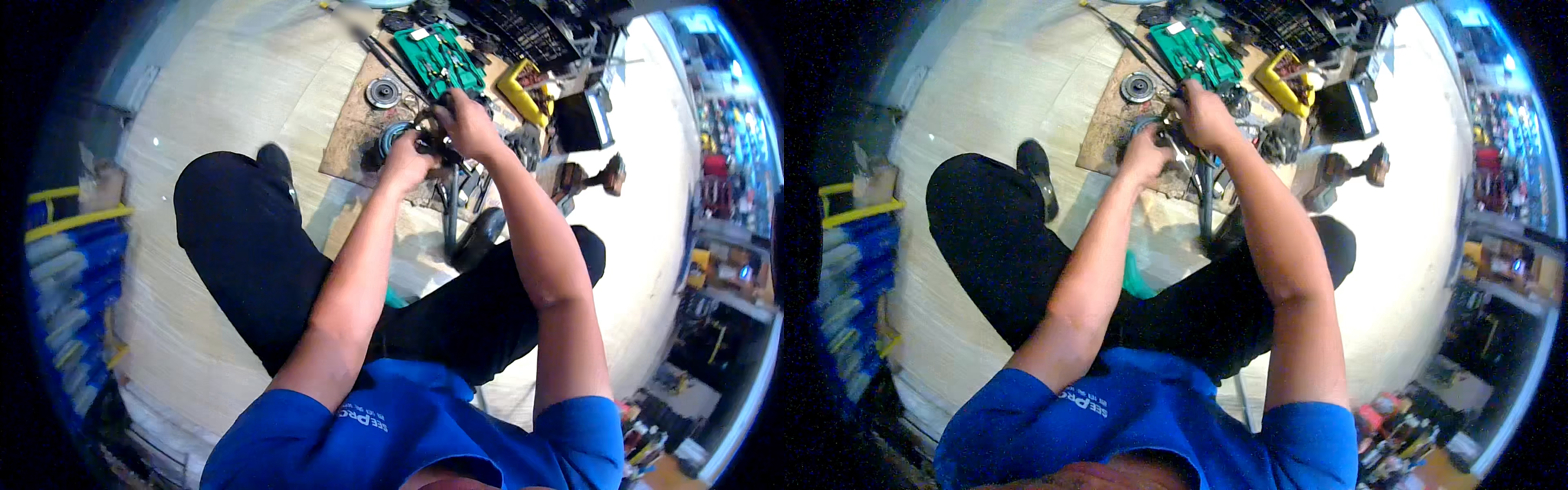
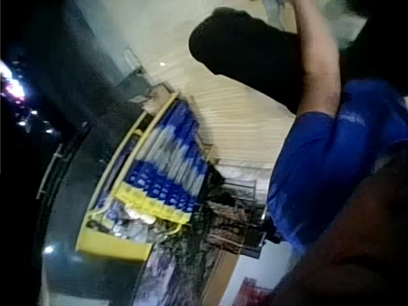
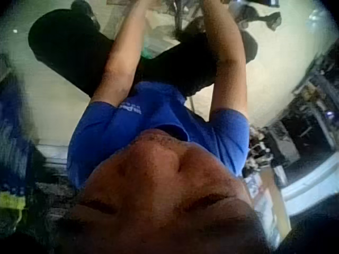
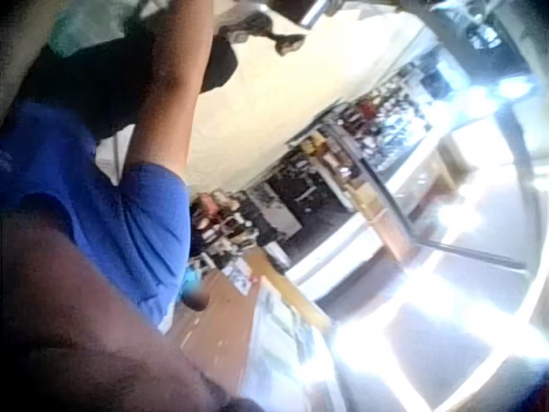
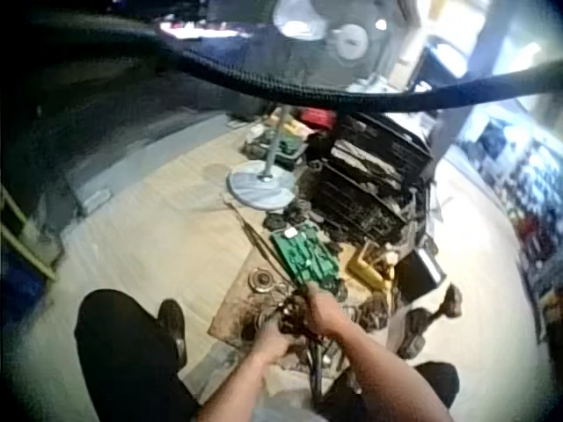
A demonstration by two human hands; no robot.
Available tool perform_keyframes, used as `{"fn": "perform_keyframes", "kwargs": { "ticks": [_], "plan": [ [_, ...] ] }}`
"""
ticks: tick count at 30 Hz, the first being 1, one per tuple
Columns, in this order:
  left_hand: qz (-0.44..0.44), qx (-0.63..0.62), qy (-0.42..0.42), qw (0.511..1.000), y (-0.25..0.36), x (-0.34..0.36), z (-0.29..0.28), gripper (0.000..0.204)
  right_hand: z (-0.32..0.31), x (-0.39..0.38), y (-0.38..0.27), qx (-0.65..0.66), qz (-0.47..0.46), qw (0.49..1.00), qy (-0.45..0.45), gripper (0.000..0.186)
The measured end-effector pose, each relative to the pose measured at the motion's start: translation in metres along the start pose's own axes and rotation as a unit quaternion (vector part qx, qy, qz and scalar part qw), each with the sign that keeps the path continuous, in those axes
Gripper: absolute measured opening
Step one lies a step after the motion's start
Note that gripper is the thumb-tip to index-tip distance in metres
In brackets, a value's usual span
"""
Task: The person manipulates a starter motor on the floor by hand, removing a wire and handling small metal components. The person then stands up, walks to a tool cabinet, and picks up a wrench.
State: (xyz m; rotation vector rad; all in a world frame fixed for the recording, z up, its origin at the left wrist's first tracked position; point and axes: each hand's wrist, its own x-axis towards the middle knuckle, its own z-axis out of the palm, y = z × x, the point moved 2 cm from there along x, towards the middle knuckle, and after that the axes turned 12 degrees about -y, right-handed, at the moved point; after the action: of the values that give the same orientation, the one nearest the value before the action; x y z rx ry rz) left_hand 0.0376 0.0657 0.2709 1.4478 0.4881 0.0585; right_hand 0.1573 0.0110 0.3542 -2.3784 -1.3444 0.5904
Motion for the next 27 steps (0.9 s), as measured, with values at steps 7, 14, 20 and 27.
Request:
{"fn": "perform_keyframes", "kwargs": {
  "ticks": [7, 14, 20, 27],
  "plan": [
    [-0.081, -0.001, 0.112, 0.990, 0.005, 0.007, 0.010, 0.036, -0.004, 0.018, -0.020, -0.009, -0.042, 0.999, 0.027, 0.018],
    [-0.110, -0.044, 0.091, 0.989, 0.011, 0.019, -0.008, 0.026, 0.014, 0.042, -0.009, 0.054, -0.010, 0.998, 0.001, 0.017],
    [-0.121, -0.041, 0.122, 0.984, 0.011, 0.026, -0.016, 0.021, 0.020, 0.056, -0.013, 0.065, 0.033, 0.996, -0.051, 0.017],
    [-0.140, -0.027, 0.144, 0.979, 0.010, 0.034, -0.022, 0.018, 0.023, 0.075, -0.022, 0.081, 0.069, 0.988, -0.109, 0.020]
  ]
}}
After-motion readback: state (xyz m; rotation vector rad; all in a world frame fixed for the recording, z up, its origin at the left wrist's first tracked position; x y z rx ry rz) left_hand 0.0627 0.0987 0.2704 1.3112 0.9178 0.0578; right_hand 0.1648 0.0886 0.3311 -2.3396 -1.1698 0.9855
